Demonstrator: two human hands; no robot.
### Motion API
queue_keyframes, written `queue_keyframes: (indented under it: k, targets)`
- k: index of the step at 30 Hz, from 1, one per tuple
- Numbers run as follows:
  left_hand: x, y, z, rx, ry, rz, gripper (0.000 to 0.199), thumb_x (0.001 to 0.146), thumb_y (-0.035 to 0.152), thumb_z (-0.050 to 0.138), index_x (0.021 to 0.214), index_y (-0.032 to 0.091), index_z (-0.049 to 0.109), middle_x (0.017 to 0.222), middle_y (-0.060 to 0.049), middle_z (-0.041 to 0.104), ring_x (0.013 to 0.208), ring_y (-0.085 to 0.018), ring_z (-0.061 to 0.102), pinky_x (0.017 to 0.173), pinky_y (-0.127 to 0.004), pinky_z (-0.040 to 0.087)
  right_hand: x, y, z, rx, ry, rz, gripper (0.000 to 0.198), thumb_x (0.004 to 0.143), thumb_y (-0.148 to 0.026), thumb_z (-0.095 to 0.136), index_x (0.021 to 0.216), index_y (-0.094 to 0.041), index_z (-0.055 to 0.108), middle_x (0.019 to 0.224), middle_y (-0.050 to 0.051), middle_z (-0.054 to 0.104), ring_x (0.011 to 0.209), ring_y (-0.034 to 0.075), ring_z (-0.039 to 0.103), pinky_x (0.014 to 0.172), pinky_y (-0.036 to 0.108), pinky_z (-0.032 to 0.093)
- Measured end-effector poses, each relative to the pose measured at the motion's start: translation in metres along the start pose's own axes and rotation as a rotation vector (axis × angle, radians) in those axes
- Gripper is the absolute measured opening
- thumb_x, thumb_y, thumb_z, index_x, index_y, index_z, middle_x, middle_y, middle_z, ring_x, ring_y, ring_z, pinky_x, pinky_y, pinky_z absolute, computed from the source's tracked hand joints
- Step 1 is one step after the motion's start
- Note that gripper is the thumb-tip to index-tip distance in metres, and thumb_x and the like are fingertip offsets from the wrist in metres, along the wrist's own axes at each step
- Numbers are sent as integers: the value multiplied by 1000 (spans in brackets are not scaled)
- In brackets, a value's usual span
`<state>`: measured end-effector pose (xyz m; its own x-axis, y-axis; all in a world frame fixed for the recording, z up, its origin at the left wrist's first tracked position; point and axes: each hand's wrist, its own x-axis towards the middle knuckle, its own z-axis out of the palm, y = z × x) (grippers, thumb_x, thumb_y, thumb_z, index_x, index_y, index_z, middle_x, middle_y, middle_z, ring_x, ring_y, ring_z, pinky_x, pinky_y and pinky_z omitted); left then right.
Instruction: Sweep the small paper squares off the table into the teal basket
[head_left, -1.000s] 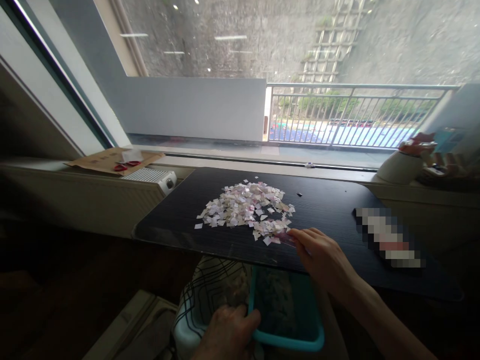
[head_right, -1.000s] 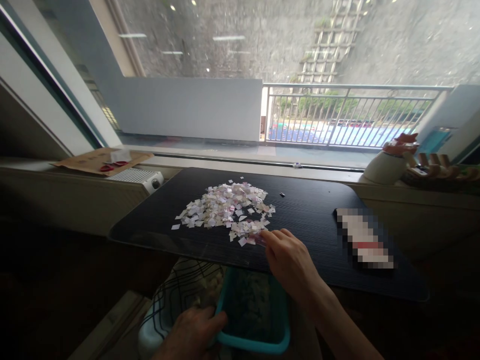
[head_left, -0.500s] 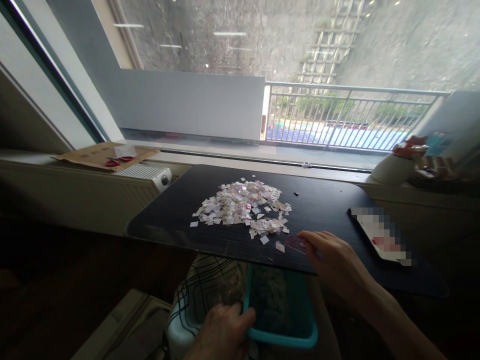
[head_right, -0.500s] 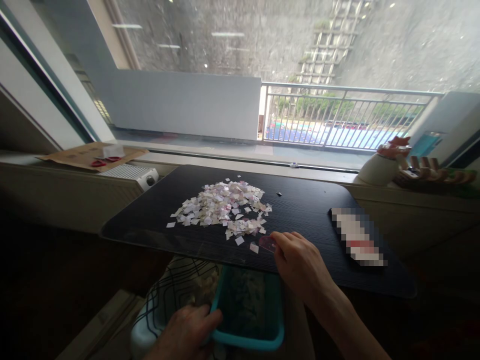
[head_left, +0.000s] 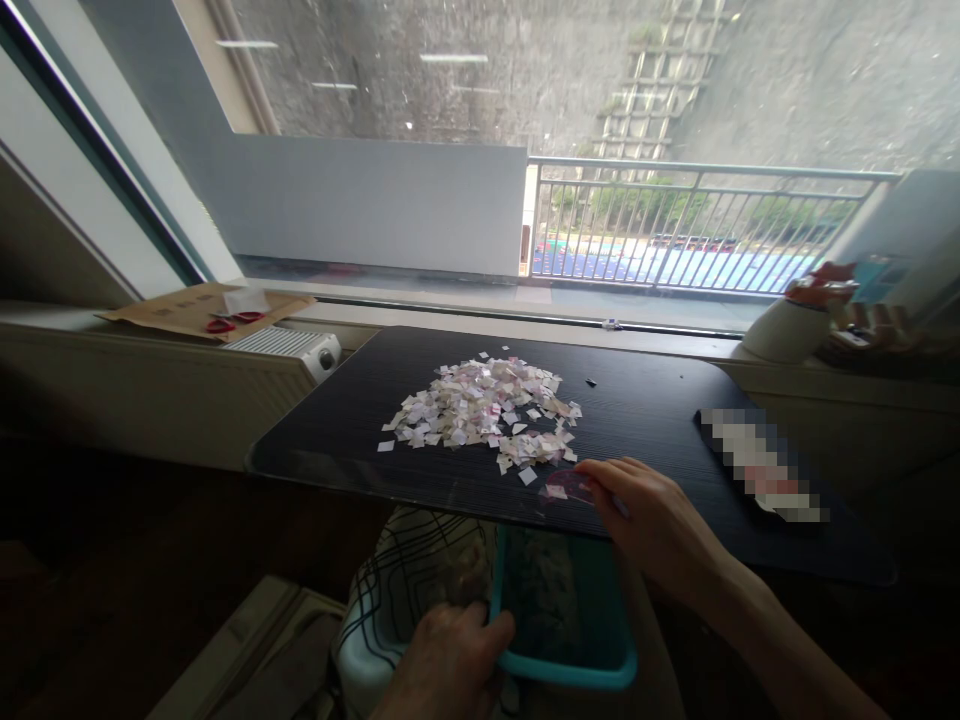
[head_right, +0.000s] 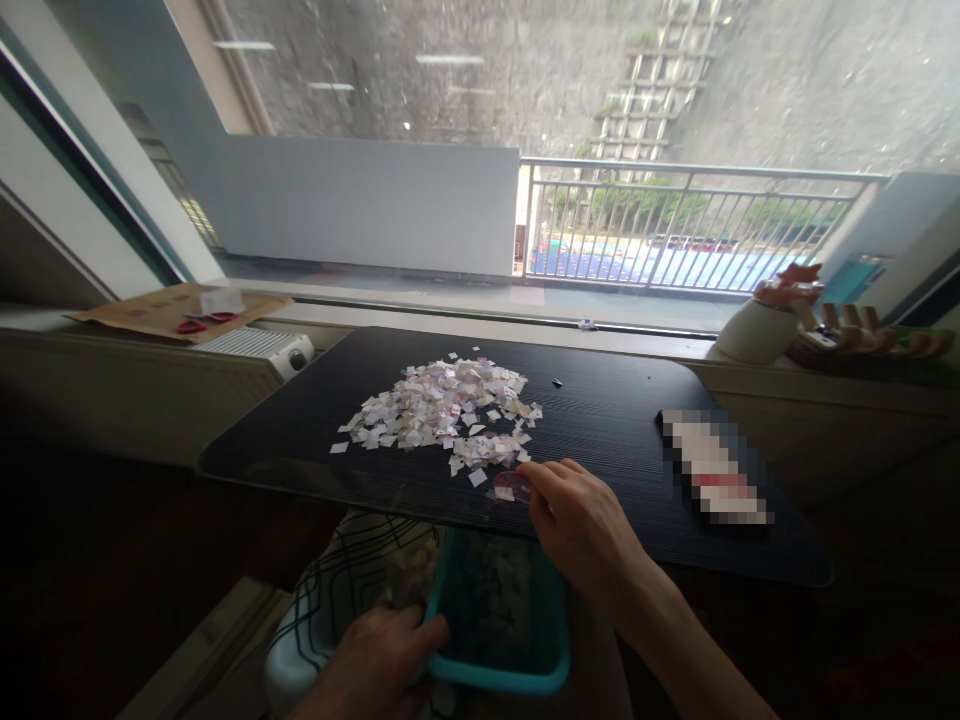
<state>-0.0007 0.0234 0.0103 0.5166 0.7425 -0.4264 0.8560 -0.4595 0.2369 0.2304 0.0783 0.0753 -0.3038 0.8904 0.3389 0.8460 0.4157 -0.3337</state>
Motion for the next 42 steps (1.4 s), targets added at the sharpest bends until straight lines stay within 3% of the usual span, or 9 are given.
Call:
queue_keyframes:
  k: [6, 16, 20, 28, 36, 42]
  targets:
    - [0, -3, -1, -23, -13, 18, 27, 74, 11, 53, 98, 24, 54, 96, -5, 61, 86, -27, 59, 75, -38, 44, -9, 6, -5, -107, 6, 56, 27, 87, -13, 44, 103, -19, 64, 94, 5, 69, 83, 18, 61, 72, 28, 47]
    - [-1, -2, -2, -18, 13, 15, 23, 76, 13, 54, 96, 24, 54, 94, -5, 60, 84, -26, 58, 75, -37, 44, -5, -5, 3, -28, 6, 20, 27, 86, -13, 44, 103, -20, 65, 89, 4, 69, 79, 16, 62, 69, 26, 48]
    - [-1, -1, 0, -27, 11, 36, 23, 76, 12, 54, 96, 24, 53, 93, -5, 60, 84, -26, 59, 74, -36, 44, -11, -5, 5, -102, 62, 39, 27, 87, -15, 42, 104, -18, 63, 94, 6, 69, 81, 18, 63, 72, 29, 49]
    - [0, 12, -3, 4, 66, 2, 26, 76, 10, 52, 98, 24, 54, 93, -5, 62, 87, -26, 59, 77, -37, 44, -8, -35, 26, -80, 75, 55, 25, 86, -14, 42, 98, -18, 64, 92, 7, 70, 79, 19, 64, 73, 31, 50]
    - [4, 20, -2, -9, 70, 62, 26, 73, 12, 55, 97, 23, 54, 93, -5, 62, 85, -26, 59, 77, -37, 44, -18, -26, 18, -161, 97, 68, 24, 86, -16, 42, 100, -18, 62, 97, 9, 69, 81, 21, 63, 70, 32, 49]
    - [4, 19, 0, 5, 54, 68, 28, 72, 12, 54, 98, 22, 53, 93, -6, 62, 87, -27, 59, 79, -38, 44, -14, -45, 30, -54, 69, 41, 24, 85, -13, 43, 97, -19, 63, 87, 6, 68, 77, 19, 62, 71, 30, 48]
